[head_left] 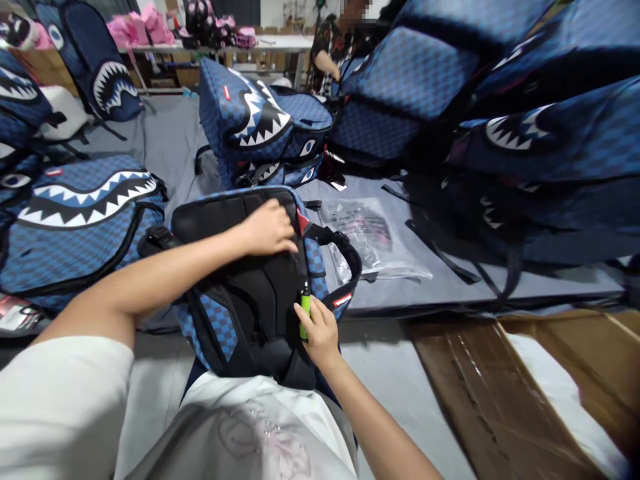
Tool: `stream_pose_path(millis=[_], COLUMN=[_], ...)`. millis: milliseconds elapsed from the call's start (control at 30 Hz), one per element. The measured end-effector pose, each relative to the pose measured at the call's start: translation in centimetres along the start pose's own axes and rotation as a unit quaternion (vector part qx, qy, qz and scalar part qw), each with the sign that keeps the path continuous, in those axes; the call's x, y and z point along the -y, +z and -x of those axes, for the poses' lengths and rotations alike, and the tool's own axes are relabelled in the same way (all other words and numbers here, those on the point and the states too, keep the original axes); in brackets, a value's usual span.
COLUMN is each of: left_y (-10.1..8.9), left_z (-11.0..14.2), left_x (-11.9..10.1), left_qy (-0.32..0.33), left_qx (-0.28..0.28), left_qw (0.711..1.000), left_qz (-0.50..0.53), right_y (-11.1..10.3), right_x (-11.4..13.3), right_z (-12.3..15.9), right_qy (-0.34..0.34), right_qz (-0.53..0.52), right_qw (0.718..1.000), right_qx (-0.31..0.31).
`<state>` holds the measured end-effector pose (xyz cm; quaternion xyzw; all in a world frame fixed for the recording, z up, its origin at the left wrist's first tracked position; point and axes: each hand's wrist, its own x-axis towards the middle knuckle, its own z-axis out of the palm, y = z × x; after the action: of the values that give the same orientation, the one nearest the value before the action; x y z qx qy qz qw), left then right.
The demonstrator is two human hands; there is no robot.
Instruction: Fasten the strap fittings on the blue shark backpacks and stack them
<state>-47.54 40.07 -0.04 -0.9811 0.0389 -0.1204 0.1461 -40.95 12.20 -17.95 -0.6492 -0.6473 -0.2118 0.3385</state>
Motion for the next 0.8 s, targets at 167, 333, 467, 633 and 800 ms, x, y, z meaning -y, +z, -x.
stream_pose_path(millis=[167, 333, 467, 633, 800], left_y=[-0.6, 0.7, 1.5, 2.4, 3.6], left_z=[1.2, 1.8, 2.5, 4.4, 5.1], left_x=[2.8, -2.1, -4.4, -5.3, -5.9], left_qy=[-0.052, -0.041, -0.072, -0.072, -0.084], left_qx=[0.019, 0.039, -0.002, -0.091, -0.145], left_qw=[0.998, 0.996, 0.994, 0.989, 0.98], left_qz=[-0.022, 0.072, 0.086, 0.095, 0.11], right_y=[-0.7, -1.4, -1.0, -1.2, -1.6], right_x=[0.6, 1.0, 0.1, -0.1, 0.8], right_z=[-1.7, -6.0, -10.1, -12.8, -14.2], right_qy=[0.081, 0.244, 0.372, 0.414, 0.45], right_qz=[-0.126, -0.214, -0.264, -0.223, -0.304], right_qw=[0.989, 0.942, 0.887, 0.878, 0.834], right_qx=[-0.019, -0.079, -0.074, -0.09, -0.099])
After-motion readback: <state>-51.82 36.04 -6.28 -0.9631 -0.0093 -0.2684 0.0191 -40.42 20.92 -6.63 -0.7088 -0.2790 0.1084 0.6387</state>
